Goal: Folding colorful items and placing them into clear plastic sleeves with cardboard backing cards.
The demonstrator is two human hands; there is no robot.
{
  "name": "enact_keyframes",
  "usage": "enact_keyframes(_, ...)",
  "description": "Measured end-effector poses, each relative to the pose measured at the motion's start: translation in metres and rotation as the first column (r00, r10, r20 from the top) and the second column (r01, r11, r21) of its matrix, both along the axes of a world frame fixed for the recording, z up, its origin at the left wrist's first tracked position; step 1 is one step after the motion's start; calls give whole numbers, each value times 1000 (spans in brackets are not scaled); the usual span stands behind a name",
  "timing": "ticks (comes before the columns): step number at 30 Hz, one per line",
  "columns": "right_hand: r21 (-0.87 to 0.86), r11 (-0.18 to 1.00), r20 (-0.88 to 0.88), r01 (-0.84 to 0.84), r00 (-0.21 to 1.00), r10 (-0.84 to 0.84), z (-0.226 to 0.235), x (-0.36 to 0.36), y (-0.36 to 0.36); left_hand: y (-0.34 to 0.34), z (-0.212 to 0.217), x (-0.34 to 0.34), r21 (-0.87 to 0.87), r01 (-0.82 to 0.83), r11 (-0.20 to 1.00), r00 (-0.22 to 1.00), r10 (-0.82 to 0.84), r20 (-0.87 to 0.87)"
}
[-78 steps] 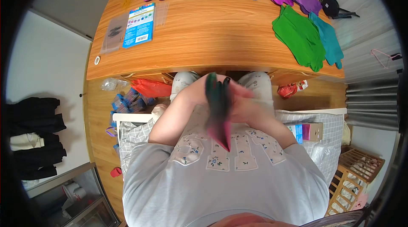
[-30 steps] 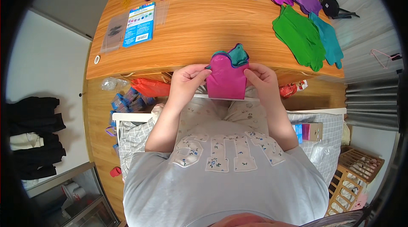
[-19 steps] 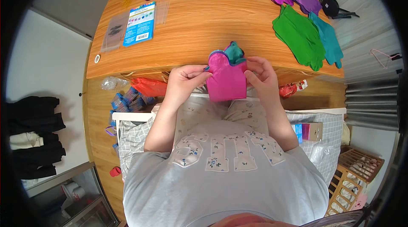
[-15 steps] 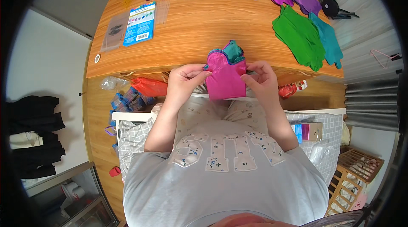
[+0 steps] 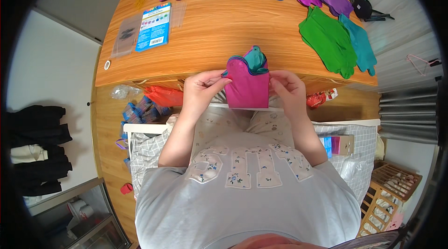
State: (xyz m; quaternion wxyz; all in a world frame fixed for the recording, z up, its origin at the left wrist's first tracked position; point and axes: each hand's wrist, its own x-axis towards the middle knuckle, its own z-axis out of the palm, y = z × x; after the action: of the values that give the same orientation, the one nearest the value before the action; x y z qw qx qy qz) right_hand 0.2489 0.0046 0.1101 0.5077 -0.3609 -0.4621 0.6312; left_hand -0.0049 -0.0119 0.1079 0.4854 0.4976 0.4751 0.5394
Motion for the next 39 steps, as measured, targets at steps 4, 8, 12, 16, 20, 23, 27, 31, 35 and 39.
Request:
enact_keyframes(4,57,998,26,16,999,-18,0,-3,-1,-1,4,1,15,8,1000,1000,-8,-30)
enact_keyframes(8,215,974,51,77,995,-90,-8,-6,0,-2,4,1,15,8,1000,998,-7,-63)
enact_keyframes(12,177,984,136,-38,991,14,-17,3,3,-1,5,1,25,-12,1000,998,14,-58)
enact_keyframes(16,76,997,-9,-28,1000,29,-10,0,1,-1,6,2,27,-22,999,998,24,-50)
enact_keyframes(20,182,983,25,9,1000,-13,0,-12,-2,-1,5,2,31,-27,999,998,28,-48)
enact_keyframes(23,172,984,24,47,998,-52,-5,-11,-1,-1,5,0,40,-13,999,999,14,-32)
enact_keyframes(27,139,990,25,7,1000,-11,-8,-7,1,-2,3,-2,56,-3,998,1000,4,-24)
enact_keyframes(31,67,998,68,-6,998,2,-6,-5,1,-4,3,-3,70,3,998,999,0,-34)
enact_keyframes(35,50,998,33,29,999,-31,-3,-12,-1,-3,4,-6,54,29,998,998,-27,-50)
enact_keyframes(39,85,995,9,46,999,-47,1,-12,-2,-4,4,-4,35,25,999,999,-26,20)
